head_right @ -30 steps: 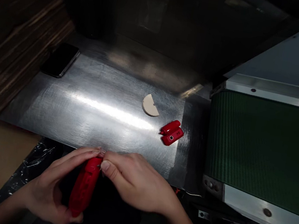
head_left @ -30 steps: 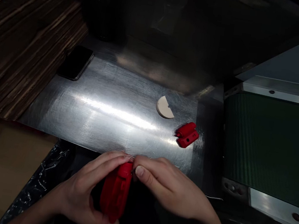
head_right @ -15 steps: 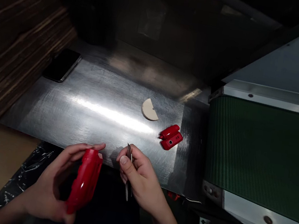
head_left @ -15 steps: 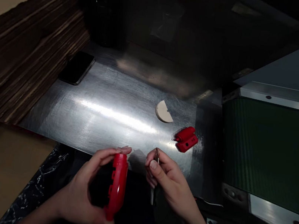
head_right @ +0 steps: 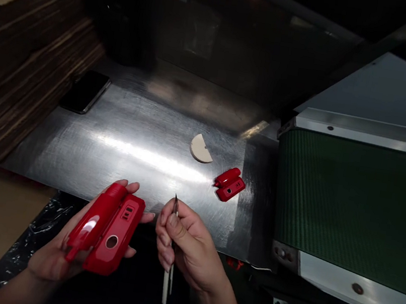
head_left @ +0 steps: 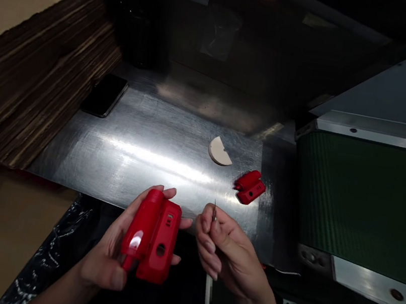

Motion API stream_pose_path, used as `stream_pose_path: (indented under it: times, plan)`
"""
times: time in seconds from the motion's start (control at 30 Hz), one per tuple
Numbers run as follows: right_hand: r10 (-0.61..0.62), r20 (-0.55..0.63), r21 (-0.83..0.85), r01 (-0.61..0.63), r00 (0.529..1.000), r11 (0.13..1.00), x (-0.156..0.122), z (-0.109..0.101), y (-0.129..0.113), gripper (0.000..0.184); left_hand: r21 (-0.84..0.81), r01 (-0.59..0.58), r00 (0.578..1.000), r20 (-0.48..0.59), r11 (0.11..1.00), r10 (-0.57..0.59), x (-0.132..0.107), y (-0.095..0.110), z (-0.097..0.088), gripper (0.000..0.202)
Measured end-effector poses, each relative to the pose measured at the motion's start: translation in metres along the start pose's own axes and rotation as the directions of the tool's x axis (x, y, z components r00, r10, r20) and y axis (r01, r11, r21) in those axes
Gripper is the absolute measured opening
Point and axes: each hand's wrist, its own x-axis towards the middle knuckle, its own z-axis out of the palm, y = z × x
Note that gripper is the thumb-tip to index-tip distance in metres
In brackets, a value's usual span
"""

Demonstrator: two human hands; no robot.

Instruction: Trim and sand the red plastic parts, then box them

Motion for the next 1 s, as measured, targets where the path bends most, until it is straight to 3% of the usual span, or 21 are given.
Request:
stream_pose_path:
  times: [0.03, 0.07, 0.13, 0.17, 0.2, 0.23, 0.33, 0.43, 0.53, 0.63, 0.77, 0.87, 0.93, 1.0]
  plan:
    - [-0.013, -0.069, -0.177, 0.001, 0.997, 0.984, 0.002, -0.003, 0.000, 0.035, -0.067, 0.006, 1.000, 0.014, 0.998, -0.005, 0.001, 0.000, -0.003, 0.097]
    - [-0.056, -0.150, -0.411, -0.011, 0.987, 0.912, 0.004, -0.007, 0.001, 0.034, -0.148, 0.017, 1.000, 0.025, 0.989, -0.013, 0.002, -0.001, -0.005, 0.091]
    - [-0.207, -0.261, -0.818, -0.102, 0.943, 0.565, 0.013, -0.015, 0.005, 0.028, -0.299, 0.022, 1.000, 0.020, 0.954, -0.017, 0.003, -0.001, -0.009, 0.078]
    - [-0.274, -0.271, -0.913, -0.157, 0.923, 0.375, 0.018, -0.018, 0.008, 0.025, -0.358, 0.014, 1.000, 0.008, 0.934, -0.012, 0.004, -0.001, -0.011, 0.073]
    - [-0.315, -0.265, -0.953, -0.197, 0.912, 0.230, 0.024, -0.020, 0.010, 0.024, -0.406, -0.002, 1.000, -0.007, 0.914, -0.001, 0.004, -0.002, -0.013, 0.071]
    - [-0.330, -0.251, -0.966, -0.216, 0.910, 0.141, 0.030, -0.021, 0.012, 0.028, -0.439, -0.020, 1.000, -0.019, 0.898, 0.013, 0.005, -0.002, -0.015, 0.069]
    - [-0.357, -0.211, -0.976, -0.217, 0.910, 0.023, 0.050, -0.023, 0.005, 0.039, -0.454, -0.029, 0.999, -0.029, 0.891, 0.018, 0.006, -0.003, -0.024, 0.070]
    - [-0.467, -0.258, -0.940, -0.332, 0.846, -0.082, 0.078, -0.031, -0.020, 0.044, -0.423, -0.002, 0.998, -0.055, 0.906, -0.024, 0.007, -0.003, -0.032, 0.071]
    - [-0.539, -0.353, -0.867, -0.484, 0.764, -0.119, 0.111, -0.048, -0.045, 0.047, -0.403, -0.033, 0.996, -0.085, 0.914, -0.001, 0.007, -0.002, -0.035, 0.069]
    - [-0.537, -0.378, -0.839, -0.524, 0.754, -0.146, 0.132, -0.061, -0.054, 0.041, -0.408, -0.051, 0.994, -0.107, 0.911, 0.007, 0.005, -0.002, -0.035, 0.072]
    - [-0.537, -0.393, -0.846, -0.522, 0.747, -0.106, 0.116, -0.044, -0.046, 0.031, -0.372, -0.104, 0.981, -0.191, 0.922, 0.034, 0.004, -0.007, -0.035, 0.071]
    - [-0.451, -0.357, -0.911, -0.411, 0.818, -0.026, 0.077, -0.007, -0.027, 0.033, -0.305, -0.164, 0.948, -0.313, 0.938, 0.064, 0.007, -0.011, -0.034, 0.070]
    - [-0.361, -0.226, -0.973, -0.192, 0.905, 0.128, 0.053, 0.021, -0.012, 0.031, -0.256, -0.195, 0.917, -0.390, 0.947, 0.083, 0.011, -0.012, -0.032, 0.074]
    - [-0.323, -0.090, -0.972, -0.013, 0.942, 0.236, 0.041, 0.043, 0.003, 0.024, -0.202, -0.214, 0.893, -0.437, 0.956, 0.108, 0.015, -0.012, -0.029, 0.081]
